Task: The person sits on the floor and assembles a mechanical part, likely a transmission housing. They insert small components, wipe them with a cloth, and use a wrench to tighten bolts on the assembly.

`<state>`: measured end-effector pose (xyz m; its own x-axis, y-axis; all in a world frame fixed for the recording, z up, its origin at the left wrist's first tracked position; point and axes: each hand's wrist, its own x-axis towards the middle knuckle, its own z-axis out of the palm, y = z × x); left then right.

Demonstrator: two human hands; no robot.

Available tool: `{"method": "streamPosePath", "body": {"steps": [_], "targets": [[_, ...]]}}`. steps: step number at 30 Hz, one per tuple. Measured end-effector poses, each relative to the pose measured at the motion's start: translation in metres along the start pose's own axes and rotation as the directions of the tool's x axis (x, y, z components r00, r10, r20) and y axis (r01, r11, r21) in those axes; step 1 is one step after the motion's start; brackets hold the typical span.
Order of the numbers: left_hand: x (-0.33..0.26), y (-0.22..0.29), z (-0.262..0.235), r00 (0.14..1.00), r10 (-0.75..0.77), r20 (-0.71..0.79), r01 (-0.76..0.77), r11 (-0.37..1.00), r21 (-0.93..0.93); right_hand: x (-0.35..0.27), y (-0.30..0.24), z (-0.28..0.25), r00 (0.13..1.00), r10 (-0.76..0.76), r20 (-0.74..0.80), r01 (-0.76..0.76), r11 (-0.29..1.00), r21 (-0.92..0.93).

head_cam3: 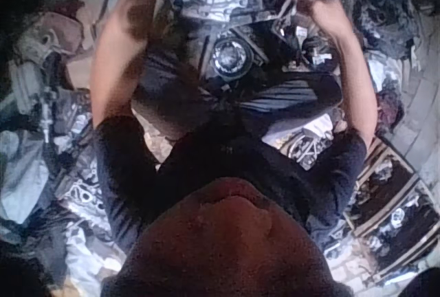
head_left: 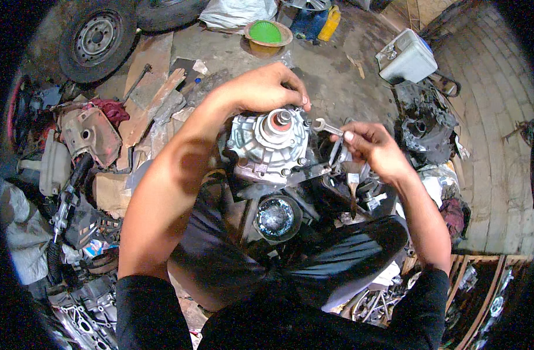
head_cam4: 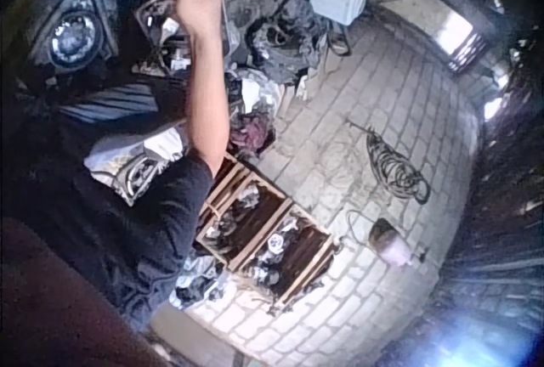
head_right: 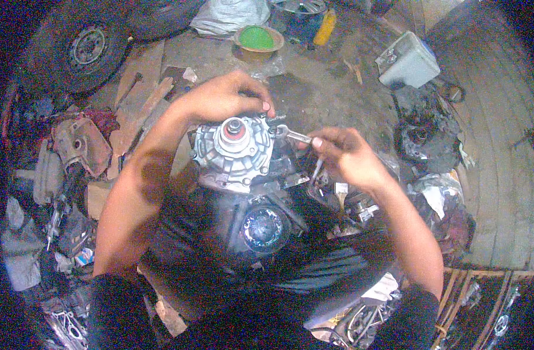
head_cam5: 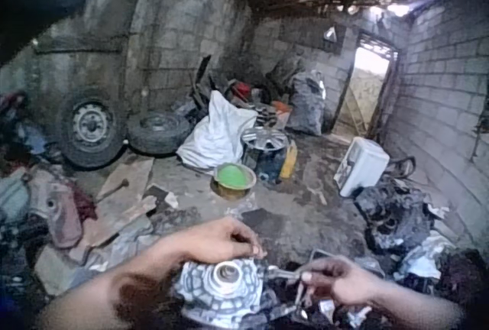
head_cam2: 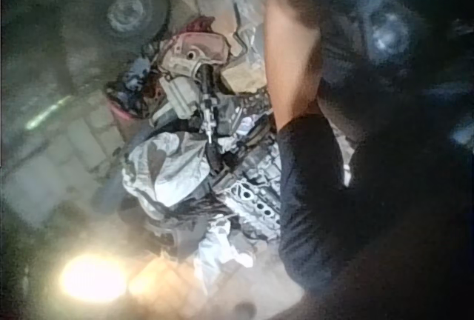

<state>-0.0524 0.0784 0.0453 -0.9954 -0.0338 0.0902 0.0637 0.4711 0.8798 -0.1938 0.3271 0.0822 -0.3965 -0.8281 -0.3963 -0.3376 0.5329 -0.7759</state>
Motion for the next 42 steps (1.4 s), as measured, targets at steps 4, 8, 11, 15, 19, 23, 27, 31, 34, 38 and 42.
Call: {"method": "streamPosePath", "body": {"steps": [4, 8, 11, 15, 19, 23, 27, 31, 34, 38, 42], "targets": [[0.002, -0.002, 0.001, 0.999, 0.029, -0.020, -0.029, 1.000, -0.001, 0.027, 0.004, -0.024, 0.999, -0.034, 0.009, 0.035, 0.996, -0.076], [0.003, -0.004, 0.002, 0.997, 0.065, -0.049, -0.066, 0.998, -0.016, 0.045, -0.012, -0.032, 0.998, -0.049, 0.041, 0.055, 0.984, -0.168], [0.003, -0.004, 0.001, 0.995, 0.089, -0.046, -0.089, 0.996, 0.003, 0.054, -0.024, -0.028, 0.990, -0.094, 0.105, 0.114, 0.972, -0.208], [0.003, -0.003, 0.002, 0.995, 0.087, -0.049, -0.088, 0.996, -0.024, 0.068, -0.032, -0.041, 0.956, -0.139, 0.258, 0.223, 0.916, -0.334], [0.002, -0.004, 0.001, 0.994, 0.094, -0.047, -0.095, 0.995, -0.035, 0.080, -0.035, -0.041, 0.951, -0.147, 0.272, 0.244, 0.896, -0.371], [0.006, -0.006, 0.004, 0.994, 0.093, -0.053, -0.097, 0.992, -0.083, 0.098, -0.023, -0.041, 0.914, -0.271, 0.303, 0.386, 0.809, -0.442], [0.005, -0.006, 0.004, 0.995, 0.079, -0.066, -0.085, 0.993, -0.082, 0.095, -0.036, -0.050, 0.944, -0.147, 0.296, 0.284, 0.818, -0.501], [0.009, -0.007, 0.004, 0.992, 0.110, -0.056, -0.115, 0.990, -0.080, 0.091, -0.042, -0.058, 0.947, -0.113, 0.302, 0.255, 0.835, -0.488], [0.007, -0.012, 0.002, 0.991, 0.119, -0.056, -0.123, 0.991, -0.061, 0.092, -0.048, -0.045, 0.917, -0.173, 0.359, 0.326, 0.844, -0.427], [0.008, -0.010, 0.003, 0.993, 0.106, -0.049, -0.110, 0.991, -0.077, 0.093, -0.049, -0.040, 0.894, -0.217, 0.391, 0.379, 0.833, -0.404], [0.008, -0.006, 0.002, 0.997, 0.073, -0.011, -0.073, 0.996, -0.042, 0.096, -0.050, -0.041, 0.903, -0.169, 0.394, 0.350, 0.822, -0.450]]}}
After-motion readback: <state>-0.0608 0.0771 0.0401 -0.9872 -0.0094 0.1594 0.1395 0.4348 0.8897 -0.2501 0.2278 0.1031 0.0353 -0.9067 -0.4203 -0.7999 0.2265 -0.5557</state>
